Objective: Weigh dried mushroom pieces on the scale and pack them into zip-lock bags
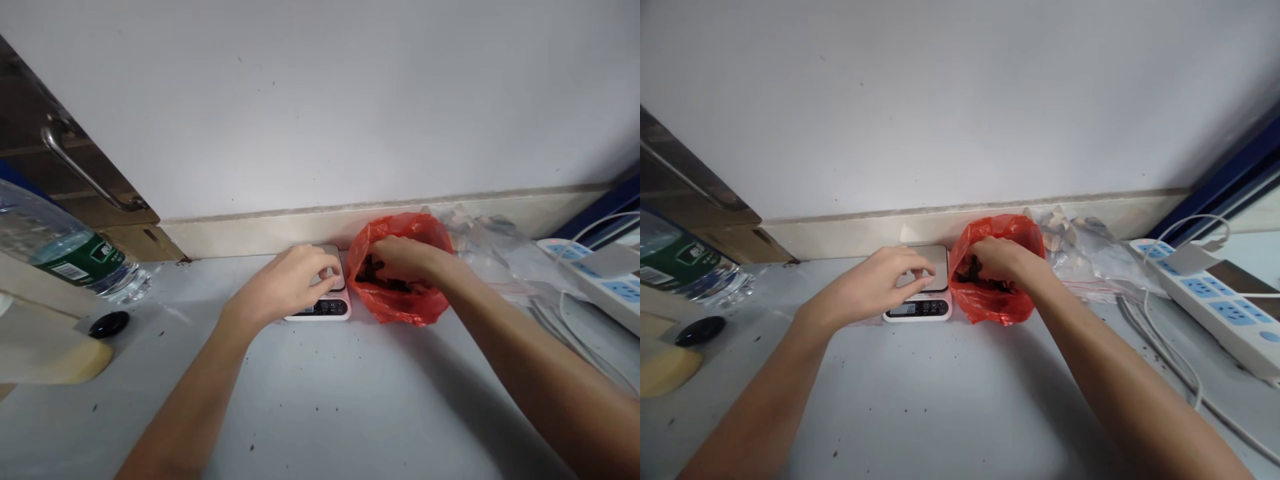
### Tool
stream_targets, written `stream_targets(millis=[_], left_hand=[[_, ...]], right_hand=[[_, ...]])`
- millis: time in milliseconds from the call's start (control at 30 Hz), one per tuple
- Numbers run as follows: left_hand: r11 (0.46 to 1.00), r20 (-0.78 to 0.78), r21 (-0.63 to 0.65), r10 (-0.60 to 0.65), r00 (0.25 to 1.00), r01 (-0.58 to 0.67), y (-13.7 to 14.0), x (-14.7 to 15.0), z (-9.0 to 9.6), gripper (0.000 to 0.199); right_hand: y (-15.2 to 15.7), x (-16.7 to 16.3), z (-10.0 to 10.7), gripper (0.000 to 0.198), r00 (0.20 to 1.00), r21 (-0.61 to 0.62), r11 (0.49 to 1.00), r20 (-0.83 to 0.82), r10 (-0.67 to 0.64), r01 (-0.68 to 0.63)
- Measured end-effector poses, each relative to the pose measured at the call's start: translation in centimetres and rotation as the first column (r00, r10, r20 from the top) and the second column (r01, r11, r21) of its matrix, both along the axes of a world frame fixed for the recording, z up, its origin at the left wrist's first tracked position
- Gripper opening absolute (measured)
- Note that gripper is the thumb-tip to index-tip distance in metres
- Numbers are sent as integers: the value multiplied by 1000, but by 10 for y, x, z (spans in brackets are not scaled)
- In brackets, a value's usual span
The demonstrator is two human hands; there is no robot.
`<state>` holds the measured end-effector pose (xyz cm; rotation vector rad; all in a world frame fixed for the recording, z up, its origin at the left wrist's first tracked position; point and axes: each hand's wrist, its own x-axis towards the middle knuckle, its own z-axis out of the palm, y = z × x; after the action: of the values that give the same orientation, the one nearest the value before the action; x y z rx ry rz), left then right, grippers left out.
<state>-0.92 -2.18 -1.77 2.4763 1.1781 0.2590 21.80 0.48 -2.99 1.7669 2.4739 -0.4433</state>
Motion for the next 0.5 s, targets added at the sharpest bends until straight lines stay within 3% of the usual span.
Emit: stream_targets(millis=[133,267,500], left_hand=[[1000,-9,-10,9,1000,-9,-1,0,2,28],[1000,-15,-24,-3,1000,2,0,-2,2,28],[998,0,-59,0,1000,0,3,-7,0,25]], right_hand=[[-2,8,4,25,996,-35,999,88,-32,35],[-2,18,9,33,999,7,1000,32,-1,1],[-3,31,27,35,998,-33,999,-48,37,-39]])
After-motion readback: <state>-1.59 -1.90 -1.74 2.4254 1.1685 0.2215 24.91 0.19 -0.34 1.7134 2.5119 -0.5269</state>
